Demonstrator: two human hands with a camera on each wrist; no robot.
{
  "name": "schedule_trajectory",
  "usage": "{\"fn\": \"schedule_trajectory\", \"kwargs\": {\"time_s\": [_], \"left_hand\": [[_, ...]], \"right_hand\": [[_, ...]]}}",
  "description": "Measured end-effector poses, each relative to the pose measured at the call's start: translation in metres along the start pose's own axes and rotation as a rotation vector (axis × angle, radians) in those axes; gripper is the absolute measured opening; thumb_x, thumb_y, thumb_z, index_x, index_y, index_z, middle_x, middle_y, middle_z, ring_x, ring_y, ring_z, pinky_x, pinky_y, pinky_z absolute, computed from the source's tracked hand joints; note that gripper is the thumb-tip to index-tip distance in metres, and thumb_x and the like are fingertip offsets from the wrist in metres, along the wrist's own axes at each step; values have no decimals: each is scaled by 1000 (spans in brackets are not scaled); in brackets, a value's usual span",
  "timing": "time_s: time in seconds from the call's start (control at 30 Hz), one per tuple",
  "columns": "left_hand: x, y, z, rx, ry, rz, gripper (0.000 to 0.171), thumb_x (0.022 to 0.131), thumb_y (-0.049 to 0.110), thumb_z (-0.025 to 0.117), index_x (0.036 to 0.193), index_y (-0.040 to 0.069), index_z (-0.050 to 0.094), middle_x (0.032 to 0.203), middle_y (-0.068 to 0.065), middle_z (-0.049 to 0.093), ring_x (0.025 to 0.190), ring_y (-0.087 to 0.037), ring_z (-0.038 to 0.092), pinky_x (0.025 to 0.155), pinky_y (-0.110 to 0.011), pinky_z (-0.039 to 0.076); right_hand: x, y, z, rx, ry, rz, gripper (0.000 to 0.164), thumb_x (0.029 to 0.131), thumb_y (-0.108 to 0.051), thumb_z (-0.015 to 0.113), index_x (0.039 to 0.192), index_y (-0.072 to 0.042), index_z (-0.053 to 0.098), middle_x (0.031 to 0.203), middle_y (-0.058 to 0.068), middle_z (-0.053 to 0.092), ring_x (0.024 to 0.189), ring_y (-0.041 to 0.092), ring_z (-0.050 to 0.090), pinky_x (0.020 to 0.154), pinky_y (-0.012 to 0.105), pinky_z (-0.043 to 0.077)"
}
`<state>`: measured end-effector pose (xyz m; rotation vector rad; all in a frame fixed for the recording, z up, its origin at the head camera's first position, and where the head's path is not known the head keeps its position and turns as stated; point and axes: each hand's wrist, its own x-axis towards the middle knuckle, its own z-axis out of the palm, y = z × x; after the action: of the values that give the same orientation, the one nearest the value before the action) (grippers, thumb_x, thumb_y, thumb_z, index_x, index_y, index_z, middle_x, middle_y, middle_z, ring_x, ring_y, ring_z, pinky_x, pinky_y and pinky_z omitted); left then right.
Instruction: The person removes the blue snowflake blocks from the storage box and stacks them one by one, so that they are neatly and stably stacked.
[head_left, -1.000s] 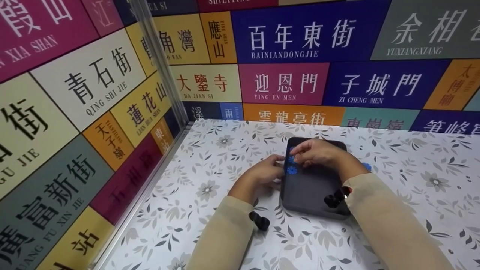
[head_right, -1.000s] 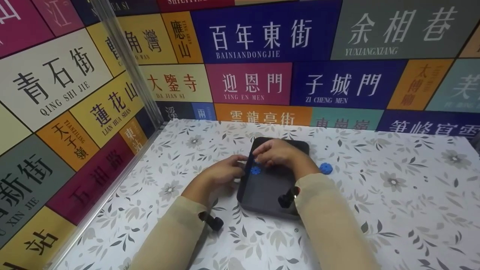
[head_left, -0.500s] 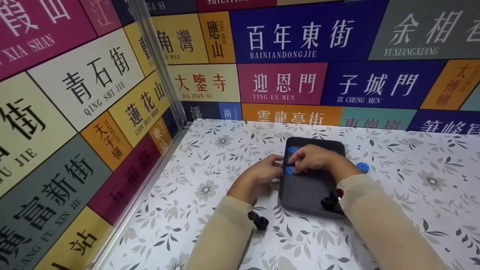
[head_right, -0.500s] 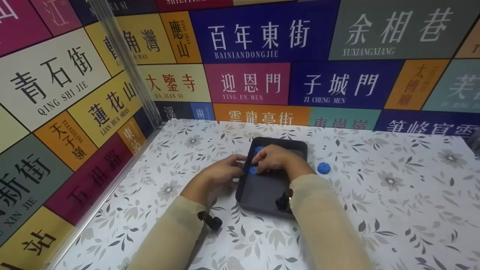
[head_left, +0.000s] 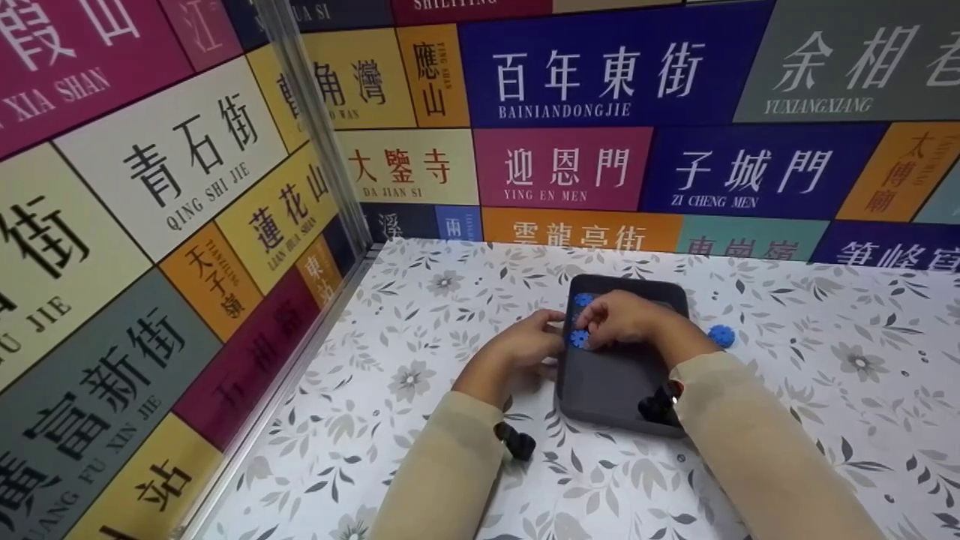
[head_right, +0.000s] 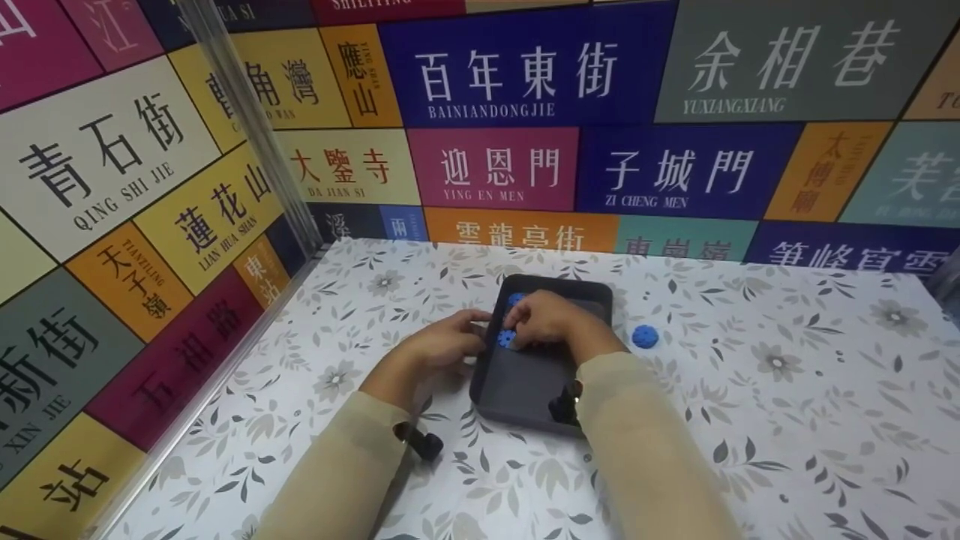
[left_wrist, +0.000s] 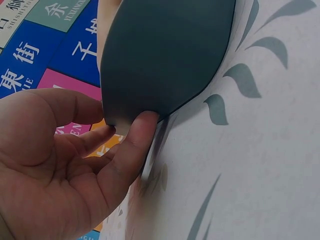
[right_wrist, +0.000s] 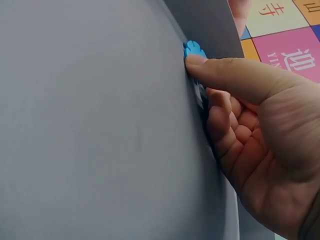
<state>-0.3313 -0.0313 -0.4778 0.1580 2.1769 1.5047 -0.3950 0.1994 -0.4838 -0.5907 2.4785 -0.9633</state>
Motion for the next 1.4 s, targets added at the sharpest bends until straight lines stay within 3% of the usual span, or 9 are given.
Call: {"fn": "schedule_trajectory", "kwargs": {"time_s": [0.23, 0.43, 0.7, 1.07, 1.4], "left_hand": [[0, -1, 0, -14, 3, -12, 60, 95, 11, 59, 155, 17, 52, 147, -13, 62, 116, -23, 68, 85, -38, 65], [0, 0, 2, -43, 19, -28, 59, 94, 10, 59, 152, 19, 54, 144, -10, 63, 113, -21, 68, 84, -36, 65], [0, -1, 1, -80, -20, -5, 57, 98, 9, 57, 155, 15, 49, 144, -14, 62, 116, -25, 68, 83, -39, 66], [-2, 0, 1, -44, 8, 4, 61, 92, 8, 57, 152, 16, 53, 137, -11, 64, 113, -23, 67, 84, -37, 65], [-1, -1, 2, -97, 25, -32, 62, 92, 7, 59, 152, 17, 54, 131, -9, 66, 111, -22, 70, 80, -36, 64]], "right_hand": [[-2, 2, 2, 44, 36, -19, 30, 83, -13, 88, 109, -6, 76, 89, 2, 74, 71, 12, 65, 64, 27, 55], [-6, 4, 2, 136, 69, 0, 24, 93, -19, 80, 112, -6, 80, 83, -3, 76, 71, 13, 67, 66, 27, 56], [-11, 4, -1, 269, 115, 15, 28, 101, -14, 71, 124, 1, 76, 104, 10, 81, 80, 14, 74, 75, 28, 65], [-12, -1, -9, 246, 243, -37, 27, 106, -15, 66, 126, 1, 74, 109, 16, 77, 82, 13, 74, 78, 26, 64], [-41, -18, -18, 246, 376, -51, 26, 106, -19, 66, 123, 0, 74, 107, 16, 77, 82, 11, 72, 80, 30, 65]]}}
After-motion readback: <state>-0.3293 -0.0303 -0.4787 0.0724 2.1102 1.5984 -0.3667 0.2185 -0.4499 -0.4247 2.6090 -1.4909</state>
